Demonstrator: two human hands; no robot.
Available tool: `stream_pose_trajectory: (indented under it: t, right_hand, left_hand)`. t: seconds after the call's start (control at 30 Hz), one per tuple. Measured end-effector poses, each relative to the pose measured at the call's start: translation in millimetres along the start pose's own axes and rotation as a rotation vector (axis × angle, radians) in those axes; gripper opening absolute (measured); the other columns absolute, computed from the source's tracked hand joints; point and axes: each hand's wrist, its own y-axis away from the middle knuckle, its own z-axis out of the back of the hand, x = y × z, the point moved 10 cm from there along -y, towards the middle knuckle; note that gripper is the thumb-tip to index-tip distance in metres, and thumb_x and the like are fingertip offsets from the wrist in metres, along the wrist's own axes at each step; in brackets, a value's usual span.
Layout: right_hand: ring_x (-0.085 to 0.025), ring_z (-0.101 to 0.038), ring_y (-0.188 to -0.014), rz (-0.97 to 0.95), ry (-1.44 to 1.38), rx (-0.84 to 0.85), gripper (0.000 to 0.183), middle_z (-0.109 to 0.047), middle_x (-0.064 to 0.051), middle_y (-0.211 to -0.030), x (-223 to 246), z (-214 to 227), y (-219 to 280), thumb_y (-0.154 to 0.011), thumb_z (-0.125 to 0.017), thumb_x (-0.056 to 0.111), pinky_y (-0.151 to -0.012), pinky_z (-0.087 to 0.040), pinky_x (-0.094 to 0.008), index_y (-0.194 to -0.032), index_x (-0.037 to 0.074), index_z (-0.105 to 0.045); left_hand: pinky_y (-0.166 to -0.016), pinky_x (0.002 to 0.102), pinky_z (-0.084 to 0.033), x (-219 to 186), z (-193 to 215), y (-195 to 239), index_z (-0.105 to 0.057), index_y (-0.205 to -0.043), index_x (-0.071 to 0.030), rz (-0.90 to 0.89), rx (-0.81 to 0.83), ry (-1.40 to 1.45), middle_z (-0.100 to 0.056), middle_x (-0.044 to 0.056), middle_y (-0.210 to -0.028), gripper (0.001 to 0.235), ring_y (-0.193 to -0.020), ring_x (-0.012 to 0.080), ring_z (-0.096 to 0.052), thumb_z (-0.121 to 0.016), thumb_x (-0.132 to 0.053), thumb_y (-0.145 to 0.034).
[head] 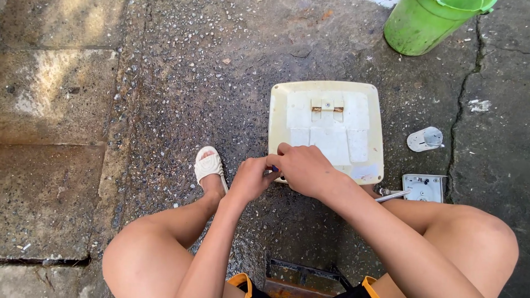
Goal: The person uses a screwdriver to remove screws from the back of a beige appliance, detaches a wire, and then flips the appliance over to continue working on the bottom side.
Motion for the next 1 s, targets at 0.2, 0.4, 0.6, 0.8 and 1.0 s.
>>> stream_pose_trajectory:
  t: [0.2,0.4,0.6,0.8,1.0]
  right_hand:
    - [-0.041,-0.076,-0.091,0.006,-0.044,-0.029,0.028,-0.066,-0.018,-0.119,-1,16,9,-0.097,-0.06,0.01,-0.074,-0.062,-0.052,-0.123,0.015,-0.068]
    - [-0.04,-0.075,-0.099,-0.028,-0.247,-0.117,0.04,-0.066,-0.02,-0.125,-8,47,33,-0.093,-0.063,0.008,-0.077,-0.062,-0.053,-0.133,0.01,-0.061]
    - [-0.037,-0.074,-0.107,-0.193,-0.618,-0.242,0.055,-0.069,-0.022,-0.125,-59,11,50,-0.086,-0.073,0.007,-0.08,-0.064,-0.047,-0.139,0.002,-0.059]
    - [-0.04,-0.067,-0.122,-0.207,-0.874,-0.256,0.061,-0.065,-0.024,-0.132,-55,-32,49,-0.084,-0.079,0.008,-0.088,-0.064,-0.047,-0.14,0.0,-0.058]
    - [-0.025,-0.077,-0.091,-0.172,-1.171,-0.478,0.025,-0.078,-0.02,-0.098,-72,-52,53,-0.094,-0.069,0.004,-0.077,-0.067,-0.035,-0.118,0.001,-0.073]
  left_hand:
    - [-0.095,0.056,-0.055,3,2,-2,-0.071,-0.102,-0.026,-0.022,0.006,0.027,-0.081,0.005,-0.1,0.02,-0.108,0.0378,-0.073,-0.073,-0.01,-0.09]
    - [-0.095,0.055,-0.056,-25,25,5,-0.07,-0.101,-0.021,-0.067,-0.019,0.051,-0.08,0.008,-0.101,0.016,-0.105,0.0376,-0.075,-0.074,-0.011,-0.09]
    - [-0.093,0.054,-0.056,-66,65,23,-0.075,-0.102,-0.012,-0.144,-0.093,0.11,-0.081,0.014,-0.094,0.014,-0.1,0.0397,-0.076,-0.076,-0.012,-0.088]
    - [-0.09,0.051,-0.057,-98,95,38,-0.078,-0.104,-0.007,-0.231,-0.168,0.272,-0.081,0.017,-0.091,0.017,-0.097,0.0393,-0.078,-0.078,-0.009,-0.087]
    - [-0.092,0.051,-0.057,-116,110,41,-0.076,-0.111,-0.002,-0.284,-0.201,0.384,-0.08,0.02,-0.091,0.024,-0.095,0.035,-0.079,-0.077,-0.007,-0.088]
